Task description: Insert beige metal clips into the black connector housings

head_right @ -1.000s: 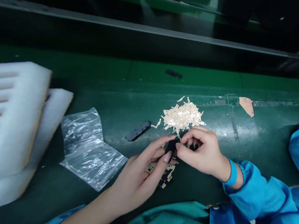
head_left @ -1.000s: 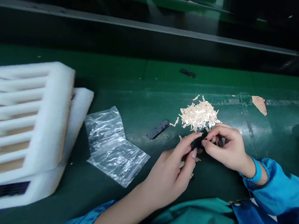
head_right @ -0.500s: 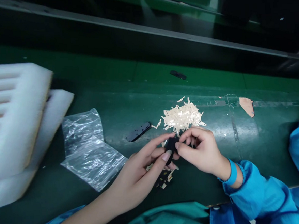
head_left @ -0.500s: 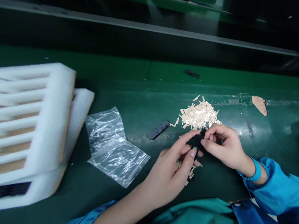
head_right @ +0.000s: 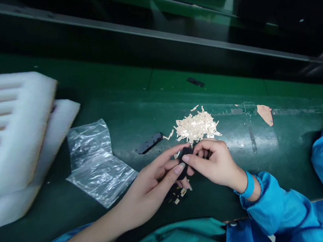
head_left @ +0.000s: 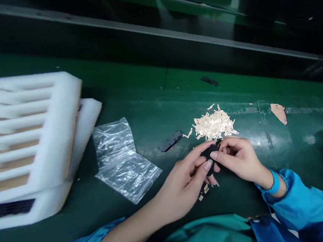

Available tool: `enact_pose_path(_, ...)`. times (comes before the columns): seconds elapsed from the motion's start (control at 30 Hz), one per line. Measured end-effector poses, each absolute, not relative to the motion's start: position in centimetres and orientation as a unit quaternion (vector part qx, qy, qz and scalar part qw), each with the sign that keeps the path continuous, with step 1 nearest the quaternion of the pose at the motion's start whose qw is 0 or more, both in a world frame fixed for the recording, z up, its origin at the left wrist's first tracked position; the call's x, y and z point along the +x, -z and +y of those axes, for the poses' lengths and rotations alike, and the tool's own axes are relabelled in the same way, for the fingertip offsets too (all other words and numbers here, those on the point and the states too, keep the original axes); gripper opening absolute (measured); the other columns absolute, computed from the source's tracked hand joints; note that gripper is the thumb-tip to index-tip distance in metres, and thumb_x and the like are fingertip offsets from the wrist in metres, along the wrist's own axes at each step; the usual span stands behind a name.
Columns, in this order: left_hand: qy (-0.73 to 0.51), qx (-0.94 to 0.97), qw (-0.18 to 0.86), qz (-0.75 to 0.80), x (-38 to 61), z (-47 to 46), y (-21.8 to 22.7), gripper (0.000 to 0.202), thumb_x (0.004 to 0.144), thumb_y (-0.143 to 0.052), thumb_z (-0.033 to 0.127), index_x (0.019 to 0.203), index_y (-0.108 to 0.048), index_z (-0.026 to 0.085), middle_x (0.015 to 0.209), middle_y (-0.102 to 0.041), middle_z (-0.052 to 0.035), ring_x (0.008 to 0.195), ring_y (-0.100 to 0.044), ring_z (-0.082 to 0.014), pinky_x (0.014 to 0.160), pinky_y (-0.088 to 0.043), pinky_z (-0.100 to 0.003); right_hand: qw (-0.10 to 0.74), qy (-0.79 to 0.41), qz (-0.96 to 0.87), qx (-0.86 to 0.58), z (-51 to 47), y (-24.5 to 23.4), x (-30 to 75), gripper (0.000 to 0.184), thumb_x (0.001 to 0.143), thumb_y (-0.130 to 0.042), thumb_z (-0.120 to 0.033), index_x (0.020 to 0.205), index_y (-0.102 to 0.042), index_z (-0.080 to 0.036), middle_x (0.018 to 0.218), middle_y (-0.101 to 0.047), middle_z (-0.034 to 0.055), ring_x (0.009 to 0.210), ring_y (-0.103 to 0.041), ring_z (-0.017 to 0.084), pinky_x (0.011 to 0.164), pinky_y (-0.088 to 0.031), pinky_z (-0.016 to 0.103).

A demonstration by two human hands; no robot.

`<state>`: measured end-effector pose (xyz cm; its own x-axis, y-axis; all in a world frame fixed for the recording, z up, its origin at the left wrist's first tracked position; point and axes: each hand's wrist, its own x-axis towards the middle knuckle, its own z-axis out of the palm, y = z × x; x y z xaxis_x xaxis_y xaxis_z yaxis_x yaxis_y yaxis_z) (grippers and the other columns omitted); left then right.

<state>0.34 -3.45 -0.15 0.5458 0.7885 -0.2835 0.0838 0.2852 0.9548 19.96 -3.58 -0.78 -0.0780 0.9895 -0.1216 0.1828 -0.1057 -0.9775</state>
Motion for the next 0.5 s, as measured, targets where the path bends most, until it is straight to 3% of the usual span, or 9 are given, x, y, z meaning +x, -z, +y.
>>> enact_pose_path(0.23,-0.280,0.496,0.721,0.394,0.48,-3.07,0.31,0.045,0.107,-0.052,0.035,0.149,-0.050,0.018,0.089,-0.073,-0.0029,0.070,-0.074,-0.0161,0.071,-0.062,-0.029,0.409,-0.551,-0.521,-0.508,-3.08,0.80,20.60,0.042,0.093,-0.070,-0.053,0.069,-0.066,-0.019,0.058,-0.057,-0.0022,0.050,-0.045,0.011,0.047,-0.040,0.024)
enact_pose_path(0.5,-0.282,0.443,0.757,0.388,0.59,-2.84,0.76,0.048,0.104,-0.060,0.038,0.148,-0.054,0.018,0.082,-0.070,-0.0005,0.060,-0.070,-0.0134,0.063,-0.059,-0.026,0.420,-0.514,-0.546,-0.512,-3.50,1.10,20.54,0.034,0.094,-0.073,-0.044,0.071,-0.066,-0.020,0.059,-0.053,-0.0032,0.052,-0.043,0.012,0.047,-0.036,0.025)
